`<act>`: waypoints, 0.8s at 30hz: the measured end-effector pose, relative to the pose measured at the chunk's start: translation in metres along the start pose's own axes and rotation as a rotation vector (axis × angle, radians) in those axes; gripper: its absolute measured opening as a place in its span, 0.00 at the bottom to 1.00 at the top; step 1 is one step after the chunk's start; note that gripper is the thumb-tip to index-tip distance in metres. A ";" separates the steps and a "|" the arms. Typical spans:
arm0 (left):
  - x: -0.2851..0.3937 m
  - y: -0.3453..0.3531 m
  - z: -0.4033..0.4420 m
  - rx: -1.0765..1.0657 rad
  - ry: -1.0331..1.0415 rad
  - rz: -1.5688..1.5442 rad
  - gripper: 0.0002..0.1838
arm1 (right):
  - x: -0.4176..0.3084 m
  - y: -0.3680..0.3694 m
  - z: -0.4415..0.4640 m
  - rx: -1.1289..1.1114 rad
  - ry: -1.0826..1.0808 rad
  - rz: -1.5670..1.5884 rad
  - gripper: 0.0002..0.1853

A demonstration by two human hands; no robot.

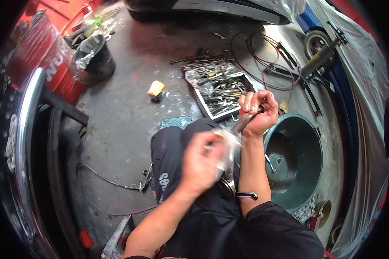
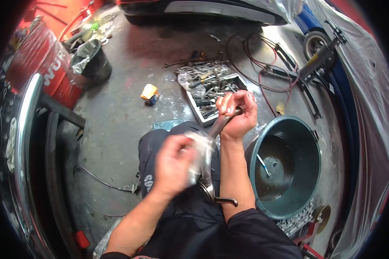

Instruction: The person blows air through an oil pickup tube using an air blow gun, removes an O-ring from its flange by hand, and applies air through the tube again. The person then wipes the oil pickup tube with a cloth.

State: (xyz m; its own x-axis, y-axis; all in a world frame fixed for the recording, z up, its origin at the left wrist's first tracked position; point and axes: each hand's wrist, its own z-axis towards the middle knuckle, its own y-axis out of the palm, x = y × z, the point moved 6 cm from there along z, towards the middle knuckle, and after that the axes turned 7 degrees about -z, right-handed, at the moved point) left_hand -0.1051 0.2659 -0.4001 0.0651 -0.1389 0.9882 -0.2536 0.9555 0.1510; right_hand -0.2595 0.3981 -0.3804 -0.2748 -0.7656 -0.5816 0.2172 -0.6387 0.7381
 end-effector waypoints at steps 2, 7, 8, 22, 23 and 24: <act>-0.023 0.026 -0.024 -0.072 -0.051 -0.036 0.17 | 0.004 0.031 -0.006 -0.109 -0.056 -0.081 0.17; -0.038 0.010 -0.005 0.015 -0.283 -0.193 0.17 | 0.031 0.066 -0.023 -0.281 0.075 -0.166 0.15; -0.044 0.010 0.007 0.029 -0.336 -0.348 0.17 | 0.037 0.071 -0.022 -0.327 0.140 -0.170 0.15; -0.009 0.014 0.065 0.220 0.131 0.006 0.32 | 0.017 0.000 -0.128 -0.451 0.900 -0.667 0.45; -0.002 0.019 0.068 0.204 0.164 -0.024 0.31 | -0.006 0.019 -0.124 -0.539 0.792 -0.854 0.52; 0.005 0.024 0.067 0.184 0.192 -0.055 0.31 | -0.018 0.017 -0.123 -0.584 0.702 -0.947 0.60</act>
State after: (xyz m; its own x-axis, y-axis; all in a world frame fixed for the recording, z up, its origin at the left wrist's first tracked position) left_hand -0.1758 0.2711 -0.3897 0.2607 -0.1205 0.9579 -0.4146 0.8820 0.2238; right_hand -0.1359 0.3921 -0.3996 -0.0395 0.2311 -0.9721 0.6294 -0.7499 -0.2038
